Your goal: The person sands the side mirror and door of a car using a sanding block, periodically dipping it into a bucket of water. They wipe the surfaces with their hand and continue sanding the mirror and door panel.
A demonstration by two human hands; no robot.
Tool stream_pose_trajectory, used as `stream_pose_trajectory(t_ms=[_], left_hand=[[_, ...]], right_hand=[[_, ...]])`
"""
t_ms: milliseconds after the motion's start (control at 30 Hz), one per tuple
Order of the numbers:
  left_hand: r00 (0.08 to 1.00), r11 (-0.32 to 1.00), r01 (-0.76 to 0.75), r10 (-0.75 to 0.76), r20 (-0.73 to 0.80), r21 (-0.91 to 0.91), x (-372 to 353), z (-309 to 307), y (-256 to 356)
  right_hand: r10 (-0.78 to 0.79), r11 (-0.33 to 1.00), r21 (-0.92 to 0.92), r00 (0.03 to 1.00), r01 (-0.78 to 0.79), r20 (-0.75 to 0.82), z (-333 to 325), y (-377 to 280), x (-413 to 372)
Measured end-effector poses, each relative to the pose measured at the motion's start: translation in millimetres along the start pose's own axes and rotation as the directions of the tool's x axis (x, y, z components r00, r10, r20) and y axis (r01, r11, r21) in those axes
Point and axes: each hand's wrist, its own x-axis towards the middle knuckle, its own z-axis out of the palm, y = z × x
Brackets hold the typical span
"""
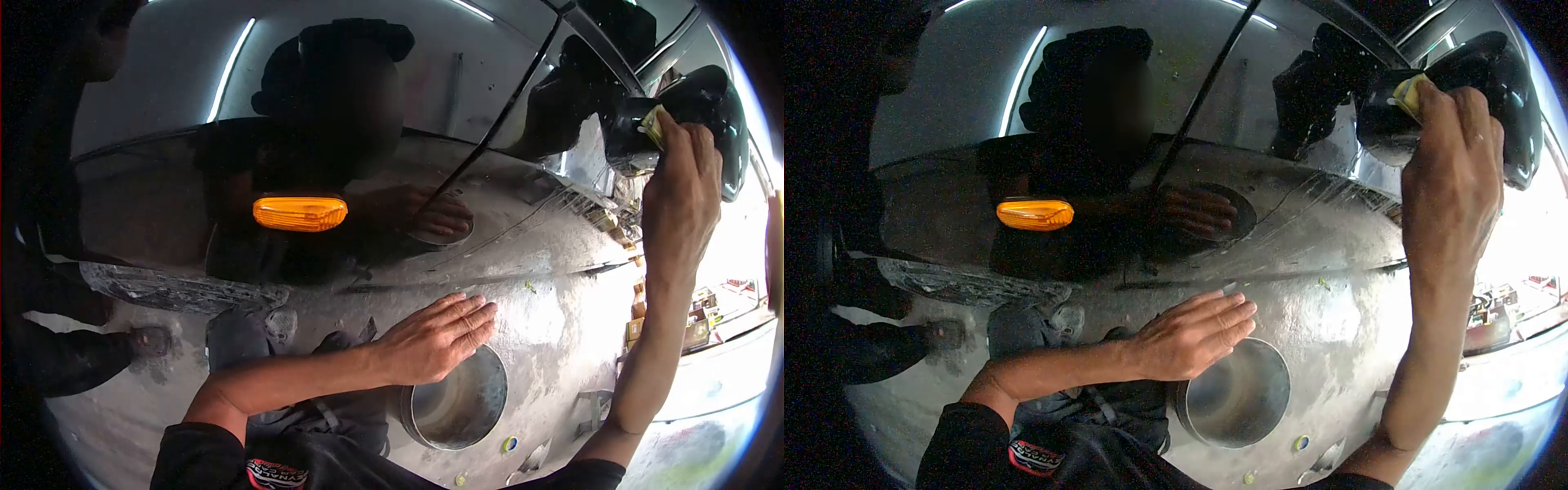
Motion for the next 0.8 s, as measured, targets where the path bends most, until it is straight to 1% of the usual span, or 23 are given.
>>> stream_pose_trajectory(t_ms=[33, 133, 167, 267, 300, 367, 433, 533, 567, 600, 667, 700, 800], left_hand=[[1.000, 1.000, -0.005, 0.005, 0.008, 0.001, -2.2, 1.5, -0.1], [1.000, 1.000, -0.015, 0.015, -0.004, 0.001, -2.7, 3.3, -1.6], [1.000, 1.000, -0.015, 0.015, -0.007, -0.004, -3.5, 2.6, -0.4], [1.000, 1.000, -0.015, 0.015, 0.006, -0.022, -1.8, 4.0, -1.6], [1.000, 1.000, -0.011, 0.012, 0.008, -0.029, -1.9, 4.4, -2.7], [1.000, 0.999, -0.020, 0.021, 0.010, -0.026, -3.8, 5.8, -3.0], [1.000, 0.999, -0.024, 0.024, -0.008, -0.029, -4.1, 6.7, -3.6], [1.000, 0.999, -0.023, 0.023, -0.009, -0.024, -1.6, 5.0, -2.7], [1.000, 1.000, -0.021, 0.021, 0.002, -0.019, -0.9, 2.7, -2.8], [1.000, 1.000, -0.019, 0.019, 0.009, -0.019, -0.9, 0.7, -1.0], [0.997, 0.999, 0.000, 0.003, 0.072, -0.036, -7.0, 1.9, -0.5], [0.995, 0.999, 0.009, -0.005, 0.102, -0.042, -9.5, 2.4, -0.7], [0.995, 0.999, 0.003, 0.001, 0.104, -0.039, -11.1, 0.0, 0.2]], right_hand=[[0.026, 1.000, 0.003, 1.000, -0.026, 0.016, -3.6, -1.0, -4.3], [0.049, 0.998, 0.040, 0.994, -0.046, -0.101, 5.2, 2.7, -25.4], [0.075, 0.997, 0.031, 0.996, -0.073, -0.053, 7.9, 5.8, -27.1], [0.039, 0.999, -0.026, 0.999, -0.040, -0.027, 5.3, -4.0, -3.7], [0.016, 1.000, -0.002, 1.000, -0.016, -0.027, 1.6, -1.6, -4.0], [0.035, 0.999, 0.023, 0.998, -0.034, -0.048, 2.2, 11.5, -22.9], [0.045, 0.998, 0.049, 0.994, -0.040, -0.097, 7.5, 8.2, -22.9], [0.000, 0.999, 0.036, 1.000, 0.000, -0.013, 4.8, -1.6, -3.5], [-0.042, 0.997, 0.058, 0.999, 0.042, 0.001, 4.1, 1.0, -2.8], [-0.042, 0.997, 0.062, 0.997, 0.038, 0.066, -1.1, 1.3, -7.9], [-0.051, 0.997, 0.066, 0.983, 0.040, 0.179, -14.6, -0.7, -22.6], [-0.064, 0.989, 0.141, 0.986, 0.042, 0.156, -13.5, 3.5, -33.3], [0.034, 0.995, 0.093, 0.997, -0.041, 0.071, -17.1, 12.9, -44.1]])
